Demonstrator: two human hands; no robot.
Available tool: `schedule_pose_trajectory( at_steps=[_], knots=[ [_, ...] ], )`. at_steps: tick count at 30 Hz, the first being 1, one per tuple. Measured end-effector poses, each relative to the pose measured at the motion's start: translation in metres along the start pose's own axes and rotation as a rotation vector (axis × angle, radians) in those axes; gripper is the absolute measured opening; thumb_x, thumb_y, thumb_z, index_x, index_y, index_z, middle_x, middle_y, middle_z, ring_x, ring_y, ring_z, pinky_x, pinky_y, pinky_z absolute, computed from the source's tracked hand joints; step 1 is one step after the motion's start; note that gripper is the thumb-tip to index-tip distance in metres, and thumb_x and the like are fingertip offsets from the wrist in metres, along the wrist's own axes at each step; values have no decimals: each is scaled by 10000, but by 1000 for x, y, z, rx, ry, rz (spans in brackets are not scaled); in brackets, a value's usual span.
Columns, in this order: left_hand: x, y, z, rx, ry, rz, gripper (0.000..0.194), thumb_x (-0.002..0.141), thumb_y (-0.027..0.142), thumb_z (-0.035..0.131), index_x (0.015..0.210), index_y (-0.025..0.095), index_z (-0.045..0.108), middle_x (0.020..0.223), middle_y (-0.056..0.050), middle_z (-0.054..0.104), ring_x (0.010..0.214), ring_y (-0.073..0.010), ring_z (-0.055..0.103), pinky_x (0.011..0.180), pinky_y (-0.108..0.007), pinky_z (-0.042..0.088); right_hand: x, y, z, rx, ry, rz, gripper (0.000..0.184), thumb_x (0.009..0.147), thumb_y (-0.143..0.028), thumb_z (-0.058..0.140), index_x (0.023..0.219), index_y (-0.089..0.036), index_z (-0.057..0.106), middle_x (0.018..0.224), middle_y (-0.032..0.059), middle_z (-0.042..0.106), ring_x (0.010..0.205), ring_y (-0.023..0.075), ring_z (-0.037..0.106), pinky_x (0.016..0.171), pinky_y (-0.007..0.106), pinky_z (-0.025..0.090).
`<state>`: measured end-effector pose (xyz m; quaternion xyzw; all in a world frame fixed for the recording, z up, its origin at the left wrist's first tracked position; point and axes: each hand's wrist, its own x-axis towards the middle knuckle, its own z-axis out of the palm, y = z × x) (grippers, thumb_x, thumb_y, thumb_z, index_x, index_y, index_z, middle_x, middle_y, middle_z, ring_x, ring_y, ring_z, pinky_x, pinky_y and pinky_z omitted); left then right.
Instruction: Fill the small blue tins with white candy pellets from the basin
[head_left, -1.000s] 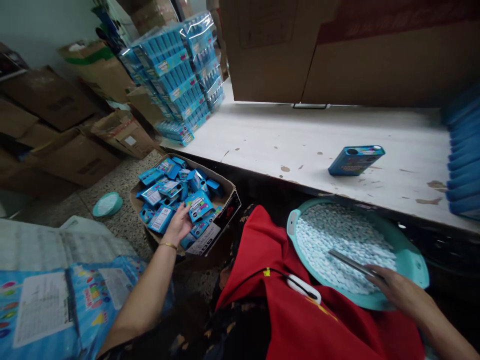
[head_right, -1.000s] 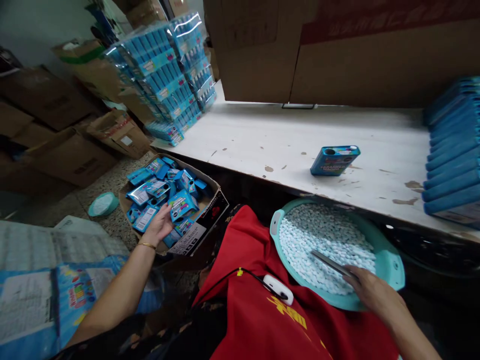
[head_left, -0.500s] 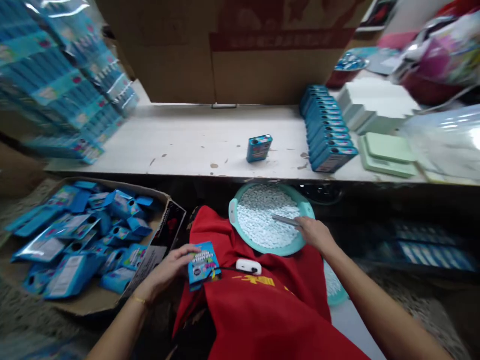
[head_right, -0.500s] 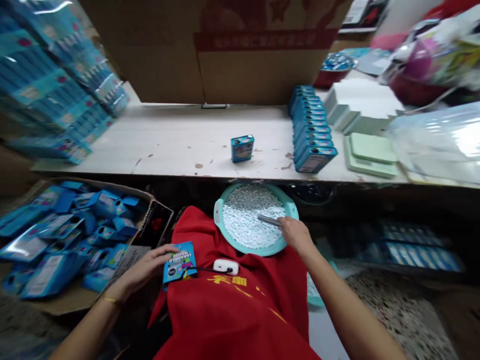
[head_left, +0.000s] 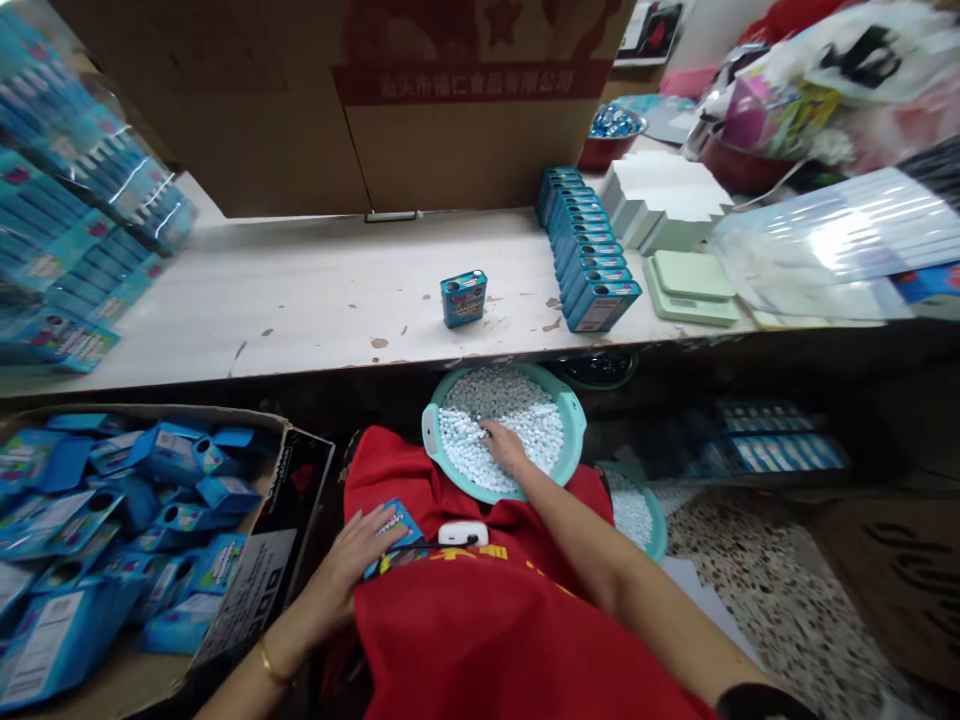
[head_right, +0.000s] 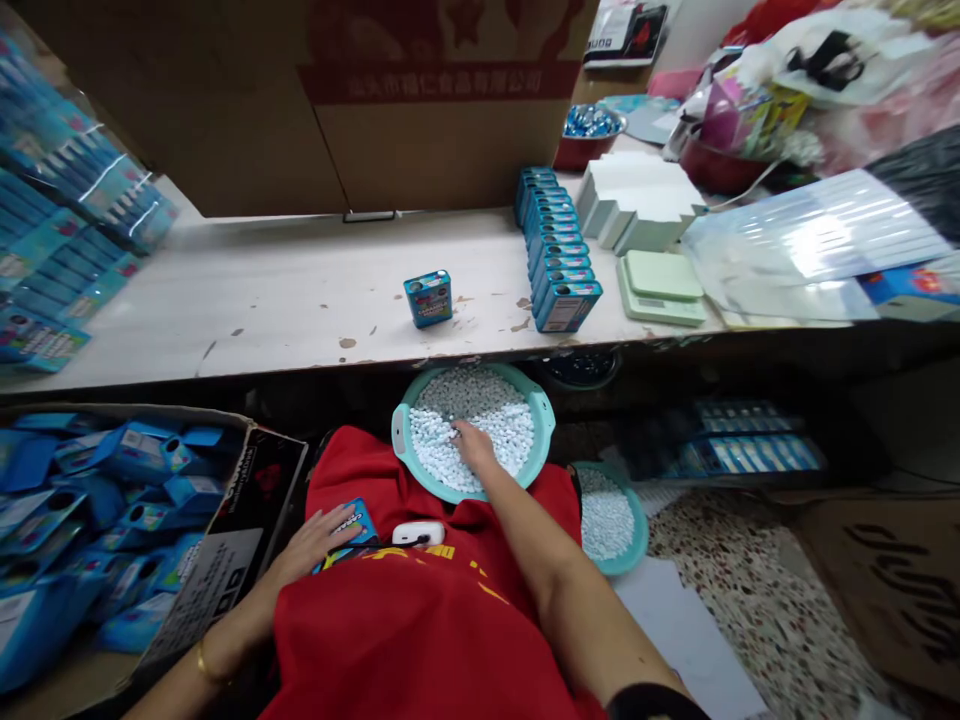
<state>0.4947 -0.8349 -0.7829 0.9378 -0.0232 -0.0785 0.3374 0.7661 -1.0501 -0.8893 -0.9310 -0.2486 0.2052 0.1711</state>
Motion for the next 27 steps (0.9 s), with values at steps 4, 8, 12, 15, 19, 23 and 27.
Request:
schedule_pose_trajectory(
  at_steps=[4,8,12,15,19,23,27],
  knots=[
    [22,-1,-2,-423,262,-230,515,757,406,597,1211,184,502,1199,-115,587,1085,-245,562,970,-389,423,0,5,-4,154,12,-34,344,835,-224,498,1175,-188,540,1181,30,600,1066,140,544,904,229,401],
    [68,12,-12,-560,417,-334,504,697,403,658,1112,152,522,1016,-76,655,911,-215,623,860,-347,485,-17,25,-37,258,26,-72,338,801,-201,529,1135,-171,570,1104,43,633,987,151,577,873,260,429],
    [123,25,-7,-555,419,-223,485,677,387,665,1079,147,539,966,-59,660,868,-195,619,821,-324,480,-42,30,-89,366,75,-167,329,770,-210,562,1093,-160,602,1064,74,644,954,185,584,861,315,438],
    [157,28,5,-492,384,-168,459,689,356,644,1085,143,552,960,-59,656,874,-194,608,809,-312,469,-61,20,-130,336,75,-258,324,788,-245,557,1096,-158,608,1066,81,648,976,187,583,863,305,436],
    [184,32,21,-335,323,-135,419,695,285,618,1089,151,565,917,-48,649,842,-189,600,783,-294,459,-76,-7,-172,79,-8,-323,301,813,-260,537,1088,-180,630,1085,72,655,1012,193,585,863,279,430],
    [191,41,26,-216,290,-130,431,694,250,603,1113,158,564,897,-48,644,808,-187,598,743,-281,460,-81,-37,-190,-304,-84,-268,278,829,-319,506,1064,-263,644,1033,55,676,987,230,604,796,309,452],
    [187,47,28,-157,259,-127,444,702,221,588,1140,155,549,926,-62,645,840,-204,594,758,-298,457,-84,-66,-194,-504,-110,-278,260,835,-295,453,958,-226,673,935,96,688,896,257,634,708,328,471]
  ],
)
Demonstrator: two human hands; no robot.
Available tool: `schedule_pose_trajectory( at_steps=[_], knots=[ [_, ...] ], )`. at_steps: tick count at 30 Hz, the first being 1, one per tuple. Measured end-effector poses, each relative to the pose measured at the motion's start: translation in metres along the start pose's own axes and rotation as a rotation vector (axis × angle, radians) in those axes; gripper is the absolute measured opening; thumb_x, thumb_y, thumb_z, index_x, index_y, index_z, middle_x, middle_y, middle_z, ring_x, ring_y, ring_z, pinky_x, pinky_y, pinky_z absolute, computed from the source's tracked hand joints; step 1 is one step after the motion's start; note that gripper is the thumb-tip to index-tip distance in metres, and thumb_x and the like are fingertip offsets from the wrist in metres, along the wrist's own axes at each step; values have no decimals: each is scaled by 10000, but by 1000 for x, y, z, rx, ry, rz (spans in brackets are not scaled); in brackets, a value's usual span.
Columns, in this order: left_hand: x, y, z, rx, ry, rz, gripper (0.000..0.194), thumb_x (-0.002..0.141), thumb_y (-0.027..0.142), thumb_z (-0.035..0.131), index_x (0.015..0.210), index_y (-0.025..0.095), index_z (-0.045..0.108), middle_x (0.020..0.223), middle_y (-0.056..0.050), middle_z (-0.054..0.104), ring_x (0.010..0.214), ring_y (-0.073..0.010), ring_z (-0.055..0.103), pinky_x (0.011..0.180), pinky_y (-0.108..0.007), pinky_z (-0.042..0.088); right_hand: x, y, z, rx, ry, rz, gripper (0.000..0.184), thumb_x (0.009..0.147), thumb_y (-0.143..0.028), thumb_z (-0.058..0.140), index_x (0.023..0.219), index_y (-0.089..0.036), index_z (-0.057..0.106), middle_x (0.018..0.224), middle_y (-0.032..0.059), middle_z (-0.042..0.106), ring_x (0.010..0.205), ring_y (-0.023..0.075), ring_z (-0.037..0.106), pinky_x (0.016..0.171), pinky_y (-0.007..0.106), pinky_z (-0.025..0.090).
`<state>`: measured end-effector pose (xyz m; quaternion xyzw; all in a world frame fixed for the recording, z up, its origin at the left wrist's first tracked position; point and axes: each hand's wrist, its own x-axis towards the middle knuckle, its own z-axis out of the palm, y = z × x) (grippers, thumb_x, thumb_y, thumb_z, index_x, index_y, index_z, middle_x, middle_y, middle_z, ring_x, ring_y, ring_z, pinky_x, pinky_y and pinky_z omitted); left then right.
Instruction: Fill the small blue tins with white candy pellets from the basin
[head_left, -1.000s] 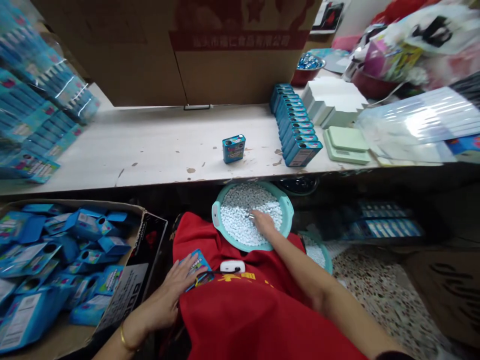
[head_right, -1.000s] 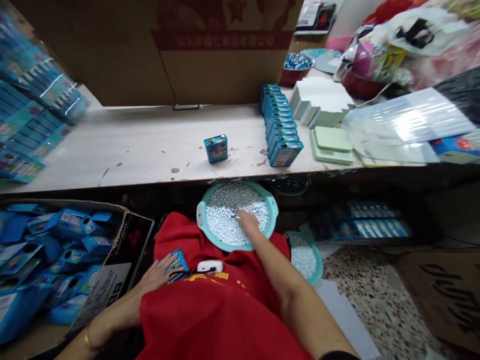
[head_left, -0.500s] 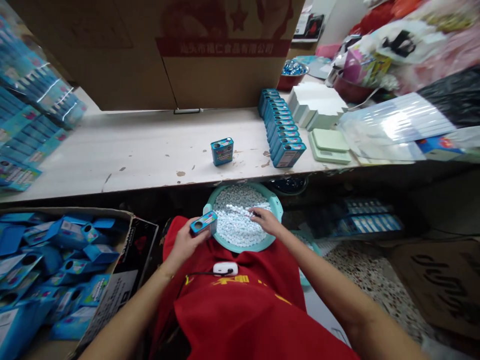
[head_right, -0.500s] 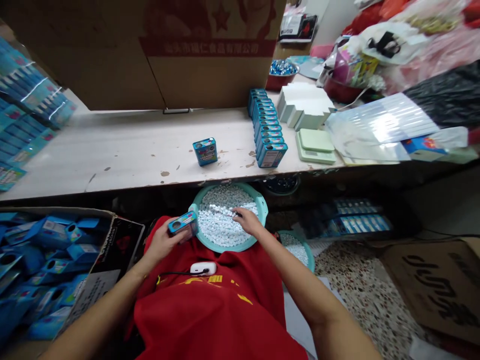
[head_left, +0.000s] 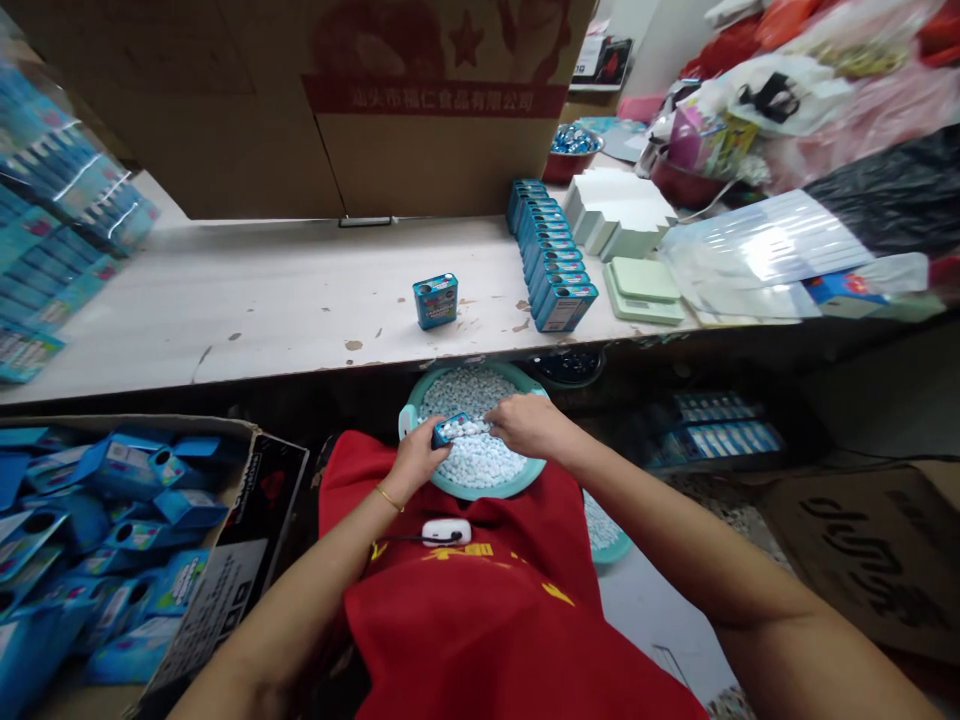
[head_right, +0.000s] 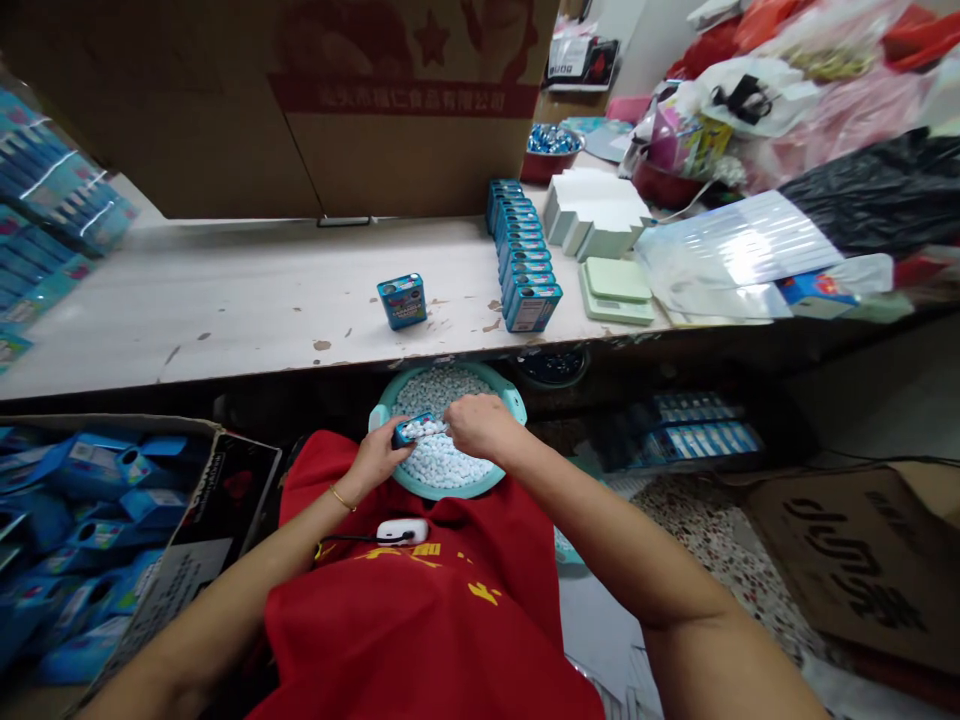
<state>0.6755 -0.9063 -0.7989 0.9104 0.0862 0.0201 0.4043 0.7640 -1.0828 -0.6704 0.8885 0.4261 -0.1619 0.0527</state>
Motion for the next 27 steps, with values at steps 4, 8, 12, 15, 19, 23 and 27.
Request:
schedule_pose_trajectory(
  at_steps=[4,8,12,15,19,23,27],
  knots=[
    [-1,-2,3,-1,20,18,438,701,194,584,1135,152,546,1002,-79,641,907,-213,590,811,-312,451,1,-20,-14,-85,20,-15,236,809,-237,459,882,-161,670,896,124,685,834,267,645,670,329,475],
    [-2,-11,1,-79,38,2,416,702,211,591,1114,169,553,967,-59,647,863,-191,600,790,-292,458,-6,-7,-13,-54,48,-23,220,826,-250,461,937,-183,639,940,95,674,860,238,635,688,304,461],
    [-11,-24,-12,-229,128,-46,414,719,299,602,1109,170,545,942,-49,646,851,-183,600,782,-288,462,-8,38,37,94,39,132,269,840,-287,481,1093,-244,564,1071,63,638,948,208,602,743,281,435],
    [-18,-31,-23,-306,170,-70,441,726,348,604,1113,148,537,963,-67,643,866,-192,599,796,-306,462,9,50,100,235,-57,305,269,828,-216,480,1081,-220,571,1068,87,635,961,217,592,790,310,421],
    [-24,-32,-30,-325,195,-97,463,722,376,615,1115,145,535,964,-74,648,868,-195,601,795,-310,466,53,17,166,375,-28,337,295,858,-220,426,1132,-229,536,1106,70,623,982,192,582,813,300,418],
    [-28,-30,-33,-323,202,-119,436,725,370,619,1091,145,545,978,-71,648,884,-190,597,812,-305,460,84,-9,188,547,42,313,313,853,-259,448,1160,-234,507,1107,35,622,980,166,576,797,266,429],
    [-28,-29,-38,-336,232,-145,462,715,367,632,1098,127,538,991,-81,644,890,-187,591,823,-302,452,78,6,182,669,110,234,313,811,-223,495,1122,-202,527,1068,26,623,953,148,566,808,249,426]
  ],
)
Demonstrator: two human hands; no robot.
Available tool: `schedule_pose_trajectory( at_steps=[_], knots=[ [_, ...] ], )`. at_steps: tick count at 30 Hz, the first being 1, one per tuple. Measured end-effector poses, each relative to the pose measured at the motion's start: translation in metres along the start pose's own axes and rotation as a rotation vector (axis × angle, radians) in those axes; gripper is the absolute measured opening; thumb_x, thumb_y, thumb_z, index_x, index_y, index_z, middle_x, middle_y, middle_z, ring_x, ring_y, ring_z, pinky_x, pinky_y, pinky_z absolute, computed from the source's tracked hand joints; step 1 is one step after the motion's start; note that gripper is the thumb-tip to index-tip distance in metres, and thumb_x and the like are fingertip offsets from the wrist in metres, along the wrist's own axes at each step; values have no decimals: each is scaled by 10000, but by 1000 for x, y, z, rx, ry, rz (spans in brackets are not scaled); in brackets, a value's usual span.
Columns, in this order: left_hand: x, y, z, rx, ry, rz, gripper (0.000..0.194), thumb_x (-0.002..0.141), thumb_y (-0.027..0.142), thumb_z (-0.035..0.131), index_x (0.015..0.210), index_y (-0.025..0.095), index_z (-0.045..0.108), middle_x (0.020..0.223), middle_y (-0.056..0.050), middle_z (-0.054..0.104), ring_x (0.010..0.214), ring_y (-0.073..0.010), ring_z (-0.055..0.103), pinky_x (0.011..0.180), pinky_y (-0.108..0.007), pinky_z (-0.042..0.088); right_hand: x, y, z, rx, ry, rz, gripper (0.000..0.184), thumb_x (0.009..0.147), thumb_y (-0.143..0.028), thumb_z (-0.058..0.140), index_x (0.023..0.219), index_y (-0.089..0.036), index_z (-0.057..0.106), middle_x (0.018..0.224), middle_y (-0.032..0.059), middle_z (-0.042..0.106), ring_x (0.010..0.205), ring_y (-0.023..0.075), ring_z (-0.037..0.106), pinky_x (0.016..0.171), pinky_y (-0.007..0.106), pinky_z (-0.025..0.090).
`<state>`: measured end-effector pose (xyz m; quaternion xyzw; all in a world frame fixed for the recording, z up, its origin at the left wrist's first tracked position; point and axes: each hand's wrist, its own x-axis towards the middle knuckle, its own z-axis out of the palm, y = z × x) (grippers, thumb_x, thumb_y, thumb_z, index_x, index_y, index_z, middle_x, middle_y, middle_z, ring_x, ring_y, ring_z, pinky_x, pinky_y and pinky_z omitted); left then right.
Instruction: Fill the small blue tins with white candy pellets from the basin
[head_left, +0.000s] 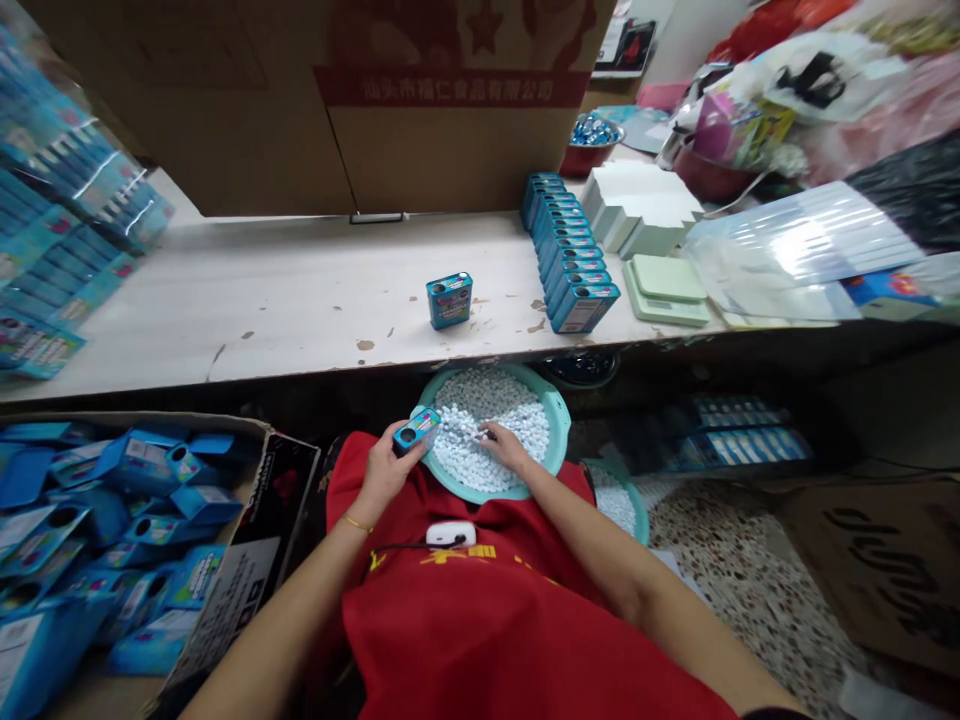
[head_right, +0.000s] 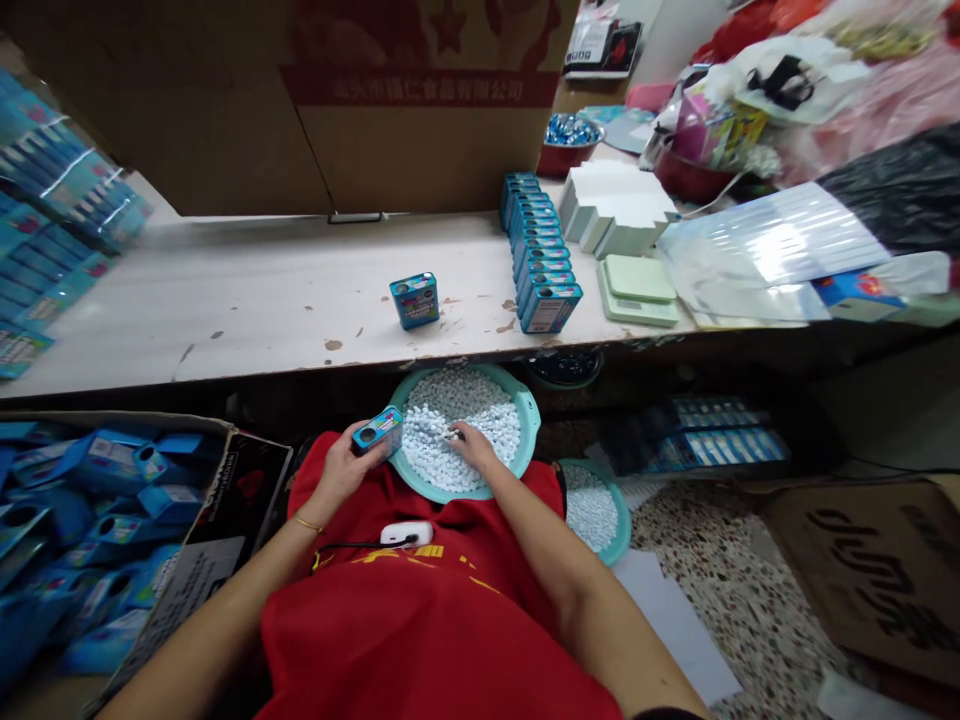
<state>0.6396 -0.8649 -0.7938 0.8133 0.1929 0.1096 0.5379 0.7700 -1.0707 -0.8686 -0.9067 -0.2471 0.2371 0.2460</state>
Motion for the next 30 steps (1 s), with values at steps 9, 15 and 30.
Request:
schedule_pose_trajectory(
  at_steps=[9,15,30],
  knots=[
    [16,1,20,92,-50,48,433,718,351,613,1094,149,546,924,-57,647,835,-186,599,770,-294,461,-44,-15,-108,123,48,-231,318,779,-267,550,1079,-174,596,924,46,653,824,173,578,759,285,435],
    [20,10,42,233,-134,117,410,702,241,592,1106,182,554,910,-41,643,823,-189,599,758,-295,456,-59,-65,-145,-219,-82,-267,277,802,-295,542,1053,-247,648,1038,33,675,983,209,593,805,276,426],
    [15,13,47,285,-161,115,414,705,193,575,1118,189,557,911,-44,641,836,-195,592,771,-303,452,-69,-126,-149,-679,-114,-236,274,841,-292,437,937,-164,660,946,153,673,870,285,633,727,371,464]
  ],
)
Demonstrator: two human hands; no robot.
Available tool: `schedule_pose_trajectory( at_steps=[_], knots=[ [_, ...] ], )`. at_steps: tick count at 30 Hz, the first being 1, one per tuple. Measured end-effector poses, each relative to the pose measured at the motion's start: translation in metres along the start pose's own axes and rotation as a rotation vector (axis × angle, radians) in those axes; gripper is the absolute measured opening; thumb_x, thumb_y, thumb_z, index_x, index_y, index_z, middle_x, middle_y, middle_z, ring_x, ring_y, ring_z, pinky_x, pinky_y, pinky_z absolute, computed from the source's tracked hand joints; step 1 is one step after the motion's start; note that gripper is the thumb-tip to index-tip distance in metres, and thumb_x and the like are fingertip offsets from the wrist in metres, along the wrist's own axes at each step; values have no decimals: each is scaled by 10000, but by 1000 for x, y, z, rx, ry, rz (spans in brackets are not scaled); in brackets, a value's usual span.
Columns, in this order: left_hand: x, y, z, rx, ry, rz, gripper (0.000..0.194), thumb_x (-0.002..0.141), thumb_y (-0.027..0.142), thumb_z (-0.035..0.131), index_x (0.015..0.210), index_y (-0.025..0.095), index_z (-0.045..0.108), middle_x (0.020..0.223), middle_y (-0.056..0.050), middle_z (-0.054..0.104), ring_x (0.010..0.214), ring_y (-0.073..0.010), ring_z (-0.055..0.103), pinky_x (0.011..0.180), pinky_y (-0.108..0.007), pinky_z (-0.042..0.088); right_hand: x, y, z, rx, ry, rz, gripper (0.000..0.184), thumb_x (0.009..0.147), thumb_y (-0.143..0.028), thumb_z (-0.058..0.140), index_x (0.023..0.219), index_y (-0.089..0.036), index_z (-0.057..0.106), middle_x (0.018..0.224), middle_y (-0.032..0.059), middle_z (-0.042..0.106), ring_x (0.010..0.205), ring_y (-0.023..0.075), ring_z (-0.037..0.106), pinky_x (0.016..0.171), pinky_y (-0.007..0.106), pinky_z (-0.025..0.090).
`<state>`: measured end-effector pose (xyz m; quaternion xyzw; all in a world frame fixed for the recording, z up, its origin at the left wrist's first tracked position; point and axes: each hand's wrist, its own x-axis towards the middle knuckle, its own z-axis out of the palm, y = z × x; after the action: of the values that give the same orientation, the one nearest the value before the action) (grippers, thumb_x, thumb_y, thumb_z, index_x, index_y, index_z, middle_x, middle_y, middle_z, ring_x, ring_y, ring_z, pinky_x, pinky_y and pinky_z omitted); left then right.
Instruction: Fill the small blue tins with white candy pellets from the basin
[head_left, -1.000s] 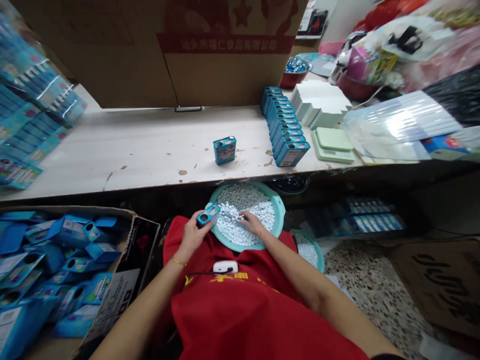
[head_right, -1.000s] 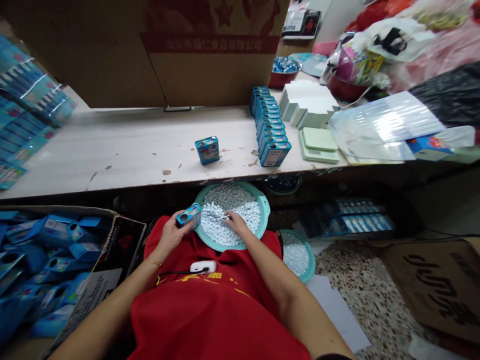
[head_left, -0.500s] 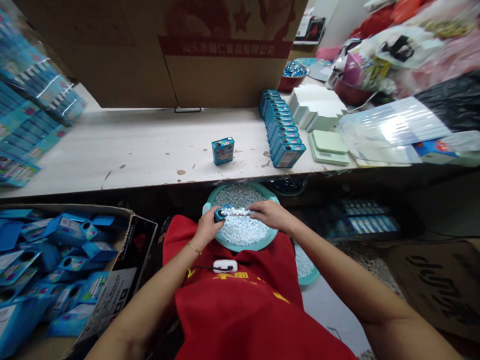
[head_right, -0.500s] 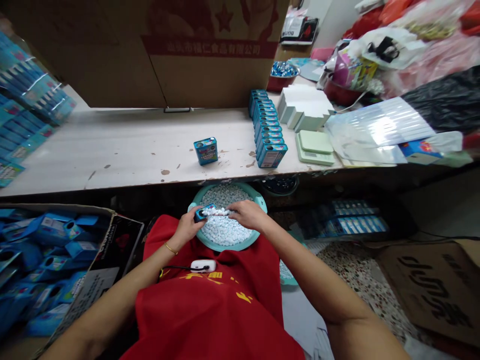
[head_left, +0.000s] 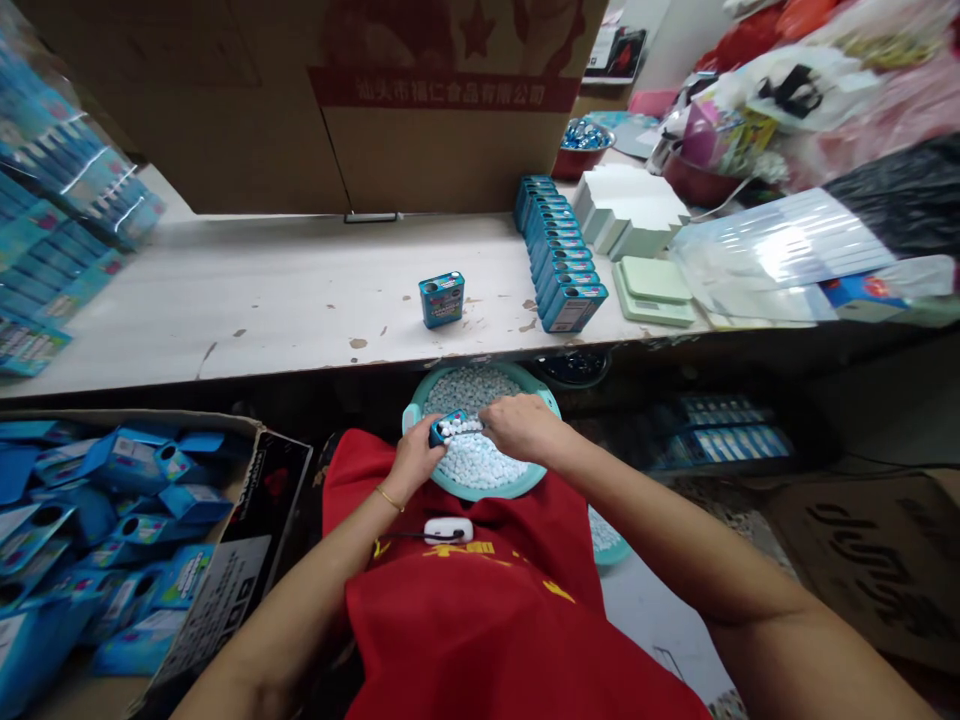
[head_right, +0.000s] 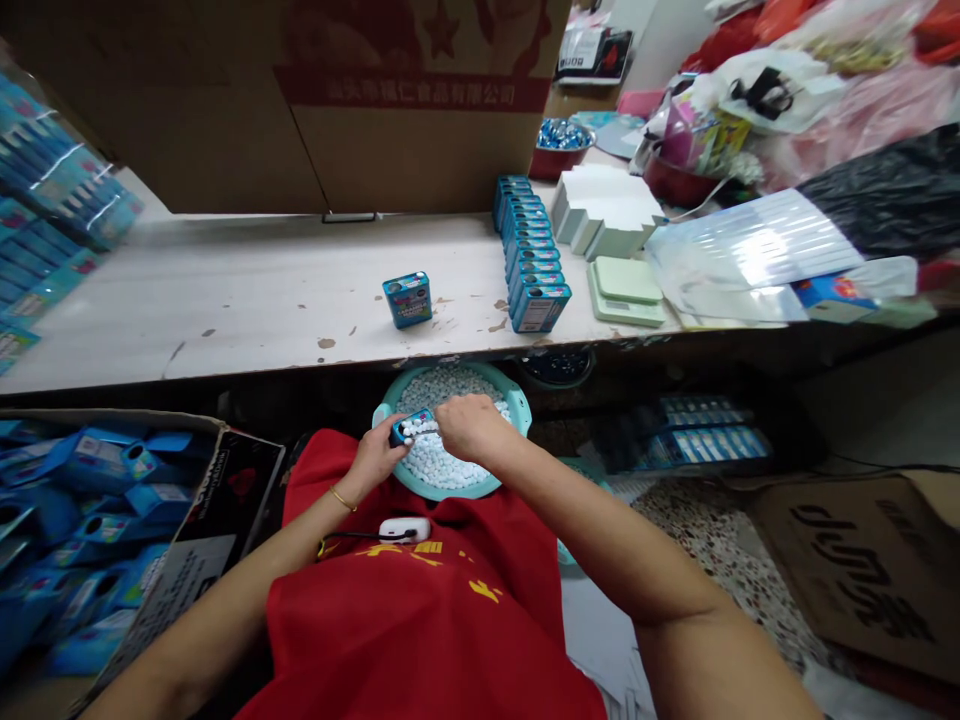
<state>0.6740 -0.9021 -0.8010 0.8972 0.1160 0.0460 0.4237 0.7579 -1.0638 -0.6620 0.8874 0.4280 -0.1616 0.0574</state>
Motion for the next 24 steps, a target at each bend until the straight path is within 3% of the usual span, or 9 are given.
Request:
schedule_pose_trajectory(
  at_steps=[12,15,17,20,24],
  knots=[
    [6,-6,7,-99,-7,22,410,697,215,580,1101,149,551,955,-66,639,862,-200,591,796,-315,458,-5,-3,0,-17,19,21,268,851,-242,406,936,-155,645,922,147,663,832,252,629,701,324,445],
    [4,-9,3,-131,17,-2,407,705,240,589,1101,153,552,911,-51,642,820,-188,595,779,-303,462,-13,12,3,17,44,35,257,865,-282,408,994,-196,613,963,113,652,867,238,617,703,307,435],
    [1,-10,-4,-177,47,-2,404,711,264,599,1096,153,553,911,-47,641,817,-180,597,779,-292,462,-15,31,19,57,60,85,255,869,-312,419,1054,-234,576,1001,82,642,890,230,610,706,302,431],
    [-5,-12,-18,-248,94,-10,397,720,294,608,1088,157,551,954,-51,642,853,-176,599,793,-282,462,-8,58,70,144,-4,232,252,852,-272,456,1079,-225,554,1027,91,634,907,241,606,723,319,426],
    [-14,-15,-35,-267,155,-46,411,734,343,612,1090,149,545,975,-69,644,871,-183,598,800,-294,462,26,50,151,315,-84,344,266,839,-177,447,1078,-188,563,1048,119,633,959,250,589,787,342,409]
  ],
)
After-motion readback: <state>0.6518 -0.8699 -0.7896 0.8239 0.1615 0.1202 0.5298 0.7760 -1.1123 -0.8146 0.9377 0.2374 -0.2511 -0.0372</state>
